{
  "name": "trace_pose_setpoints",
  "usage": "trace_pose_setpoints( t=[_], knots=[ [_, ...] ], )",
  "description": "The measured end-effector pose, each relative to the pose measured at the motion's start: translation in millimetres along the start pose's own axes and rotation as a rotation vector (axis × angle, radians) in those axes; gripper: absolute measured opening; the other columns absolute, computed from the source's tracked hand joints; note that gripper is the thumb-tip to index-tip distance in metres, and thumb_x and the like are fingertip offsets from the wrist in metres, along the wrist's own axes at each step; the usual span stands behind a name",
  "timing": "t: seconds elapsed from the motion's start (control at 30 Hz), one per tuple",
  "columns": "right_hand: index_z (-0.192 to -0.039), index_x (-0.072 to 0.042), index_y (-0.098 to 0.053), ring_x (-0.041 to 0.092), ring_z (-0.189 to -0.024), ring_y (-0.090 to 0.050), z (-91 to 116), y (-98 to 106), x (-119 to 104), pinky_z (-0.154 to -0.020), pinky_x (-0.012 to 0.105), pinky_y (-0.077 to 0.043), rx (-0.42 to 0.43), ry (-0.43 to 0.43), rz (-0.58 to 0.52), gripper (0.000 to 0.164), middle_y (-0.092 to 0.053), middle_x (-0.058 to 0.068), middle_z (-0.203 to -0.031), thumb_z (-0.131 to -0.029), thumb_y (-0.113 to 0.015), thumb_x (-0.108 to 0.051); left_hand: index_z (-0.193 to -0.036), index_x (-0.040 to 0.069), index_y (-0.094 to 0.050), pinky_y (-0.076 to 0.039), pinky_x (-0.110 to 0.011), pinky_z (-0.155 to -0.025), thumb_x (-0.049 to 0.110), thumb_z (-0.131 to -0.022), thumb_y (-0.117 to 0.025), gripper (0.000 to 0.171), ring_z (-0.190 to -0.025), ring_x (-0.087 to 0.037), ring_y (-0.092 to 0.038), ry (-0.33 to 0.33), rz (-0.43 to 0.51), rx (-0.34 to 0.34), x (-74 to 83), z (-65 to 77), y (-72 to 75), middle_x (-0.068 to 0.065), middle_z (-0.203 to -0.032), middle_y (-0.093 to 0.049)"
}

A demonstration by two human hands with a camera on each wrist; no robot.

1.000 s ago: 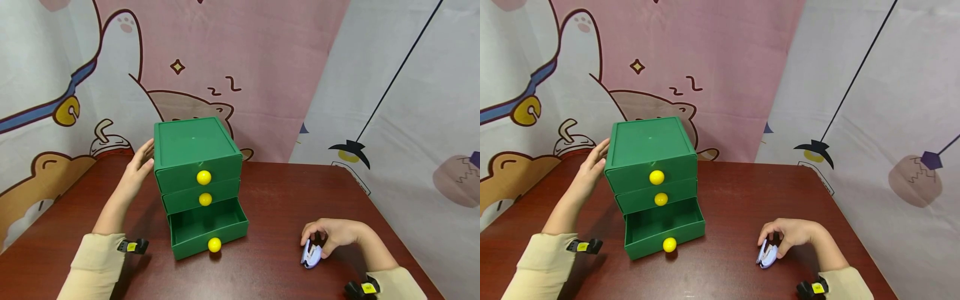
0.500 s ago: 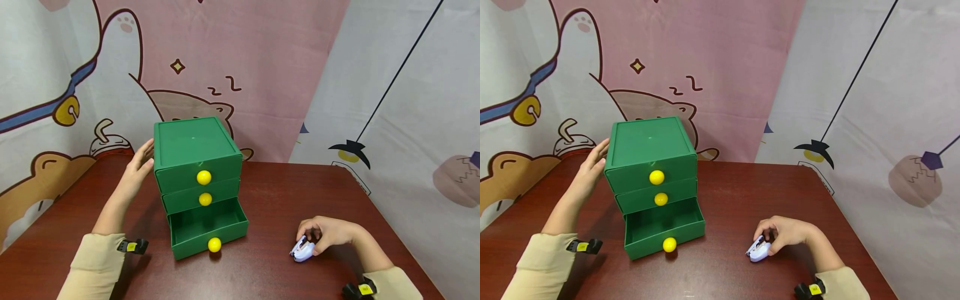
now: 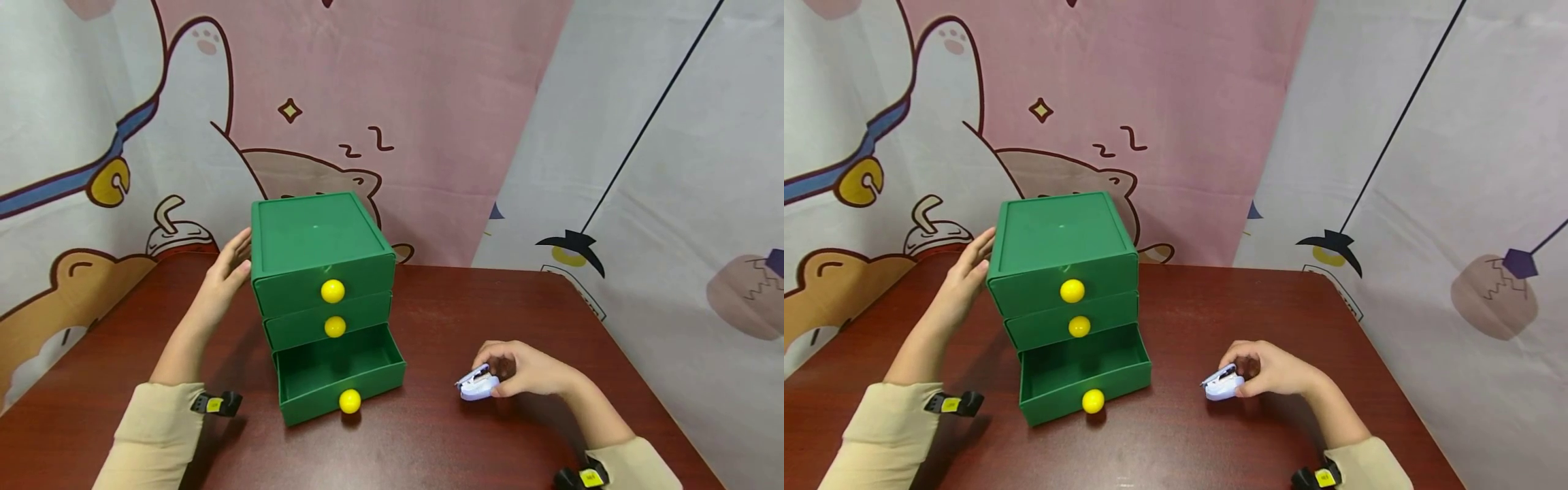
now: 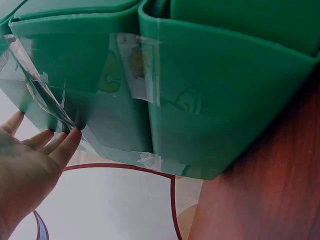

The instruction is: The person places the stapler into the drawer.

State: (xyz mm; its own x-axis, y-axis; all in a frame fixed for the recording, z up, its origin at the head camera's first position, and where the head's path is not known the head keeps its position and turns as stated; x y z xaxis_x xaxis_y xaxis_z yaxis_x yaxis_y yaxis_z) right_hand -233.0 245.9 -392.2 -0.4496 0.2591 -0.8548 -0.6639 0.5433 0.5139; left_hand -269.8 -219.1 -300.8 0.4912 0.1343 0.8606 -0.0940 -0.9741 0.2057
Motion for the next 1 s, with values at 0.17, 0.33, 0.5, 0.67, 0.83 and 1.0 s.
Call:
trace_pose_setpoints(
  t=[0.17,0.33,0.5,0.67,0.83,1.0],
  knots=[
    [-0.11,-0.01,-0.066,0.022,-0.084,-0.055,-5,7,-8,-0.066,0.034,-0.05,0.17,0.047,0.042,0.034,-0.059,0.01,-0.105,-0.079,-0.073,0.002,-0.154,0.014,-0.02,-0.035,-0.018,-0.093,0.017,-0.102,-0.041,0.056,-0.137,-0.026,-0.025,-0.012,0.018,-0.001,1.1,-0.3,-1.3,-0.018,-0.154,-0.022],
    [-0.109,-0.009,-0.067,0.02,-0.082,-0.054,-13,8,-27,-0.064,0.033,-0.049,0.313,0.069,0.116,0.037,-0.061,0.008,-0.102,-0.076,-0.075,0.006,-0.154,0.015,-0.021,-0.035,-0.02,-0.094,0.019,-0.102,-0.041,0.055,-0.137,-0.026,-0.025,-0.001,0.004,0.005,1.9,0.1,-1.2,-0.016,-0.153,-0.023],
    [-0.107,-0.004,-0.067,0.02,-0.079,-0.053,-23,2,-59,-0.061,0.033,-0.049,0.405,0.086,0.164,0.037,-0.061,0.01,-0.1,-0.073,-0.075,0.008,-0.154,0.017,-0.021,-0.035,-0.02,-0.094,0.02,-0.103,-0.04,0.055,-0.138,-0.026,-0.025,0.006,-0.012,0.007,0.8,0.3,-0.9,-0.015,-0.154,-0.023],
    [-0.106,-0.003,-0.067,0.025,-0.075,-0.052,-34,-3,-76,-0.059,0.03,-0.047,0.468,0.09,0.171,0.036,-0.06,0.011,-0.098,-0.073,-0.077,0.008,-0.154,0.018,-0.02,-0.034,-0.021,-0.094,0.021,-0.103,-0.04,0.055,-0.138,-0.026,-0.024,0.006,-0.026,0.002,0.7,0.9,-0.3,-0.014,-0.154,-0.023],
    [-0.105,-0.003,-0.069,0.031,-0.074,-0.05,-45,-8,-83,-0.058,0.028,-0.045,0.511,0.092,0.134,0.035,-0.06,0.014,-0.096,-0.073,-0.077,0.008,-0.154,0.018,-0.02,-0.035,-0.02,-0.094,0.02,-0.103,-0.04,0.055,-0.138,-0.027,-0.025,-0.001,-0.03,0.003,0.7,1.0,-0.2,-0.015,-0.154,-0.023],
    [-0.105,0.0,-0.069,0.029,-0.073,-0.051,-58,-15,-89,-0.056,0.028,-0.045,0.52,0.122,0.098,0.034,-0.06,0.015,-0.097,-0.073,-0.076,0.01,-0.154,0.017,-0.021,-0.034,-0.019,-0.094,0.019,-0.103,-0.04,0.055,-0.138,-0.026,-0.024,-0.005,-0.027,0.006,1.0,0.6,-0.5,-0.015,-0.154,-0.023]
  ],
)
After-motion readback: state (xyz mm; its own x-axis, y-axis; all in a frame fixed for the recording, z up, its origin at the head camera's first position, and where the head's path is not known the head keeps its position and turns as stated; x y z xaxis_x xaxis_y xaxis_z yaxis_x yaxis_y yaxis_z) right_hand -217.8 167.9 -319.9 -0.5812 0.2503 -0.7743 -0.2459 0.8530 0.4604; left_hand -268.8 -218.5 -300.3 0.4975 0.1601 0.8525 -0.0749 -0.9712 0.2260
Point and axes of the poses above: each hand's wrist, its own z-axis away from the middle knuckle, its own y-axis out of the back of the hand, x = y × z, the point moved 6 cm from there along -z, towards the middle knuckle
